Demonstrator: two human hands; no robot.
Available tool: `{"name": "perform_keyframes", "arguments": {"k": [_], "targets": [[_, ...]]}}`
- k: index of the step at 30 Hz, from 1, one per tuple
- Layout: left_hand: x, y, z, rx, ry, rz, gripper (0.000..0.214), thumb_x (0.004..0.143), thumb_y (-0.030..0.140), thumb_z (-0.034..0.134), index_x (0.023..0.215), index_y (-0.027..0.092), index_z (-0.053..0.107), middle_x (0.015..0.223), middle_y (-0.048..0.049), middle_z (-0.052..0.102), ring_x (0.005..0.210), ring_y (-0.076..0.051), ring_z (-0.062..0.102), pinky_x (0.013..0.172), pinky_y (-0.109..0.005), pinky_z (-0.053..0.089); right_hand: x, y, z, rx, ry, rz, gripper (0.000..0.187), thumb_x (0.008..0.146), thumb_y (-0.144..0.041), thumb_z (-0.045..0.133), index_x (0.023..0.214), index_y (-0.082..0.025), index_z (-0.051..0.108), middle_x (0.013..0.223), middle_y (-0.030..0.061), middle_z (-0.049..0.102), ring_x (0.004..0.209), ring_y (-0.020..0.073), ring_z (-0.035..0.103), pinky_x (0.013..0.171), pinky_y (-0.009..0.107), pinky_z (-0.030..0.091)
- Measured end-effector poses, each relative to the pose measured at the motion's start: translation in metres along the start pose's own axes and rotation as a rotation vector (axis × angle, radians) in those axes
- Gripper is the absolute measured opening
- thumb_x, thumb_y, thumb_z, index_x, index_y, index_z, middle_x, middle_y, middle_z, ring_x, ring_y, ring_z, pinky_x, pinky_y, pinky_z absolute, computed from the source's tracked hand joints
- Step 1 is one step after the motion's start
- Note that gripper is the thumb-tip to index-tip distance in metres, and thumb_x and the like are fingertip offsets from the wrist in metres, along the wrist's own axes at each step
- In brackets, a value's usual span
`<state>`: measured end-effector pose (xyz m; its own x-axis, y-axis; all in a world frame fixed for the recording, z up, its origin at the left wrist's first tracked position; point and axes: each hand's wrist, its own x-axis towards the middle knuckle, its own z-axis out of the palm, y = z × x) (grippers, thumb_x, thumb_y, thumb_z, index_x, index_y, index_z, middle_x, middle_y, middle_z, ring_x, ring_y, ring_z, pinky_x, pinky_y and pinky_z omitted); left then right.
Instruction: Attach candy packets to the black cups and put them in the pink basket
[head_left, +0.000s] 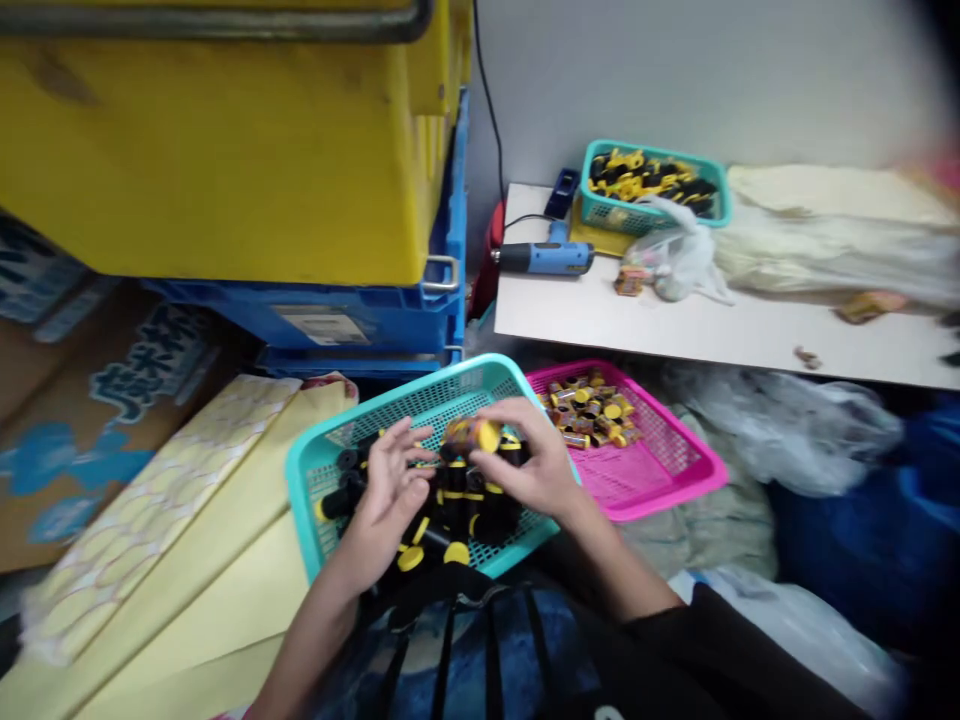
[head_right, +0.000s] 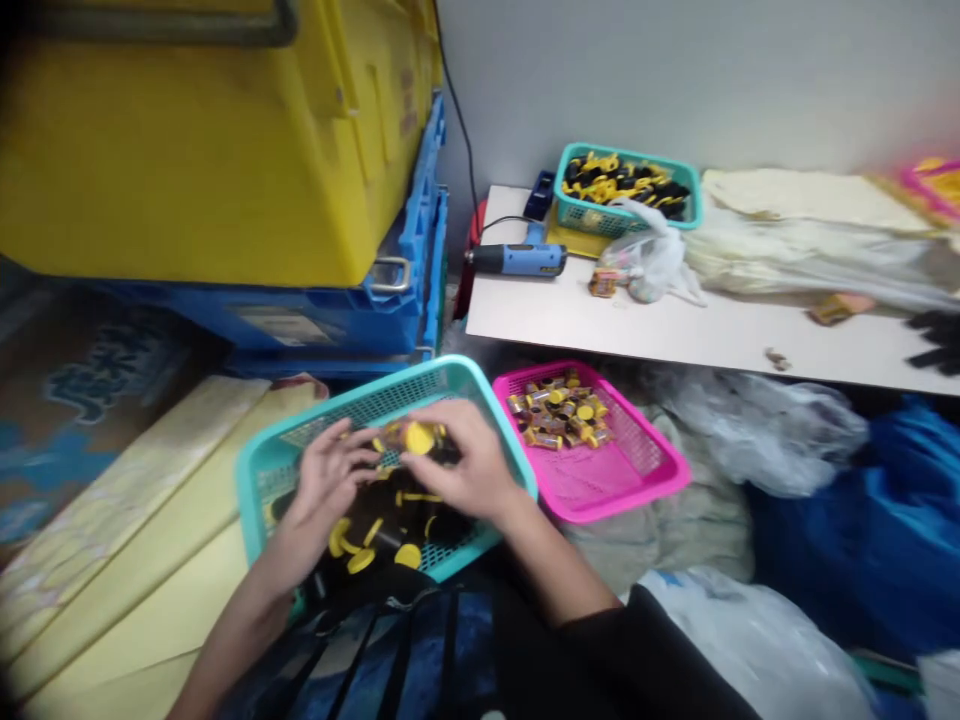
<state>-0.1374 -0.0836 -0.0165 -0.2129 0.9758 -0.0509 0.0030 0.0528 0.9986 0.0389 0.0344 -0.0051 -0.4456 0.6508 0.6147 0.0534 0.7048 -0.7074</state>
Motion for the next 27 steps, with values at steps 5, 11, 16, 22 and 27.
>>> {"name": "perform_keyframes", "arguments": {"k": [5,11,16,22,27], "targets": [[0.009,-0.011,-0.011,0.500,-0.045,0.089,0.029,0.093,0.038,0.045,0.115,0.026,0.061,0.127,-0.0057,0.056,0.121,-0.022,0.051,0.104,-0.041,0.041,-0.020,0.039,-0.076,-0.744,0.110,0.378,0.035,0.082,-0.030,0.063,0.114,-0.015,0.060,0.109,0.0135,0.060,0.105,0.0275,0.052,0.093,0.045,0.041],[0.031,-0.036,0.006,1.011,-0.173,0.112,0.039,0.093,0.035,0.046,0.127,0.020,0.057,0.139,-0.0121,0.050,0.133,-0.030,0.039,0.110,-0.052,0.033,-0.028,0.054,-0.056,-0.522,-0.253,0.425,0.026,0.093,-0.031,0.049,0.108,-0.015,0.064,0.108,0.0101,0.063,0.104,0.0228,0.055,0.095,0.038,0.043],[0.041,-0.044,0.017,1.166,-0.369,0.070,0.033,0.091,0.026,0.050,0.123,0.019,0.056,0.129,-0.0108,0.060,0.118,-0.028,0.053,0.105,-0.045,0.038,0.001,0.056,0.007,-0.549,-0.797,0.411,0.042,0.091,-0.006,0.037,0.128,-0.012,0.054,0.124,0.0141,0.055,0.119,0.0250,0.047,0.104,0.040,0.036],[0.040,-0.032,0.003,1.193,-0.257,-0.005,0.017,0.090,0.023,0.050,0.099,0.015,0.062,0.094,-0.0122,0.068,0.092,-0.030,0.063,0.085,-0.046,0.048,0.010,0.073,0.024,-0.499,-1.054,0.503,0.030,0.075,-0.013,0.064,0.105,-0.008,0.067,0.104,0.0183,0.059,0.096,0.0299,0.059,0.087,0.040,0.047],[0.046,-0.017,0.006,1.031,-0.131,-0.006,0.024,0.094,0.031,0.045,0.095,0.019,0.065,0.102,-0.0070,0.068,0.097,-0.024,0.062,0.088,-0.036,0.047,-0.002,0.057,0.002,-0.246,-0.888,0.460,0.038,0.089,-0.024,0.056,0.126,-0.016,0.053,0.122,0.0109,0.053,0.114,0.0213,0.052,0.104,0.035,0.039]]}}
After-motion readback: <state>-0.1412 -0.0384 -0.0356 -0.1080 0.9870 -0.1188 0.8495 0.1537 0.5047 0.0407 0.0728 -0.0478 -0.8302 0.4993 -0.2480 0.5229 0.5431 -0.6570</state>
